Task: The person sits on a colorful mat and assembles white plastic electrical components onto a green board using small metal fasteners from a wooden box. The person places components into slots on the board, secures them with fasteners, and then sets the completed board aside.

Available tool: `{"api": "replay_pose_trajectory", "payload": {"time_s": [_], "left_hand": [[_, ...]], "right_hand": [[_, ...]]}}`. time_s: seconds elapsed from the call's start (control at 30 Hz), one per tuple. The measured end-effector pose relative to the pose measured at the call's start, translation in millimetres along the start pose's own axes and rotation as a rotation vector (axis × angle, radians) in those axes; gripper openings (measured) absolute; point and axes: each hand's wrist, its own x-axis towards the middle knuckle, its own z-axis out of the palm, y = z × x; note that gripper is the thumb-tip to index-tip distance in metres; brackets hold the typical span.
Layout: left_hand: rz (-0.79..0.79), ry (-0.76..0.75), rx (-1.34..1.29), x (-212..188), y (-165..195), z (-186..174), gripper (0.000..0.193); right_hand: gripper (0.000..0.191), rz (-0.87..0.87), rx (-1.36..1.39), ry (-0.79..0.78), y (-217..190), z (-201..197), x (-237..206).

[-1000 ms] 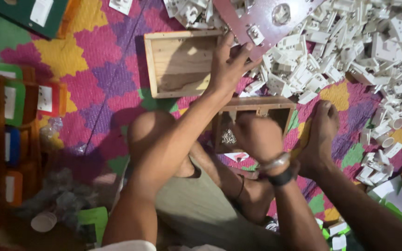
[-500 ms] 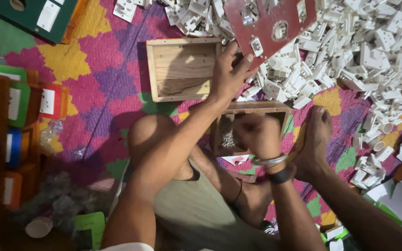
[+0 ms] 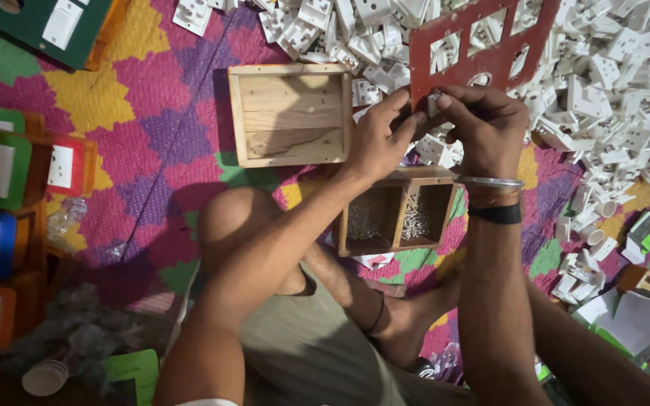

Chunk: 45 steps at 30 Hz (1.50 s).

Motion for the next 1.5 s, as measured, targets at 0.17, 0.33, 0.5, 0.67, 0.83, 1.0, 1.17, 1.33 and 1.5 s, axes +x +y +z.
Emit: {"api": "replay_pose_trajectory", "payload": {"time_s": [0.17, 0.33, 0.5, 0.67, 0.83, 1.0, 1.17, 1.33, 1.5], "left_hand": [[-0.015, -0.009, 0.042, -0.7, -5.5, 2.1, 0.033], [-0.064, -0.004, 0.062, 0.4, -6.0, 2.7, 0.033], [-0.035, 0.001, 0.078, -1.6, 1.6, 0.8, 0.028], [-0.011, 0.027, 0.183, -0.4, 10.0, 0.5, 0.027], [-0.036, 0.027, 0.226, -0.6, 14.3, -0.7, 0.024], [0.007, 0.039, 0.191, -1.0, 17.6, -0.4, 0.026], [-0.061, 0.035, 0.218, -2.5, 19.0, -1.0, 0.025], [-0.074, 0.036, 0.239, -1.5, 17.4, -2.5, 0.035], [-0.042, -0.023, -0.069, 3.2, 26.3, -6.2, 0.045]], "right_hand": [[0.008, 0.054, 0.05, 0.043, 1.9, 1.3, 0.7], [0.009, 0.158, 0.227, 0.071, -2.5, 4.8, -5.1], [0.009, 0.156, 0.205, 0.095, -1.5, 7.5, -8.3], [0.011, 0.093, 0.209, 0.099, 8.7, 11.3, -5.7], [0.012, 0.084, 0.248, 0.082, 16.2, 12.6, -6.0], [0.01, 0.039, 0.204, 0.079, 22.0, 13.2, -7.5], [0.008, -0.227, 0.013, 0.163, 34.2, 27.0, -8.4], [0.008, -0.493, -0.497, 0.309, 39.4, 45.2, -19.5], [0.01, -0.502, -0.441, 0.36, 20.9, 57.0, -21.8]]}}
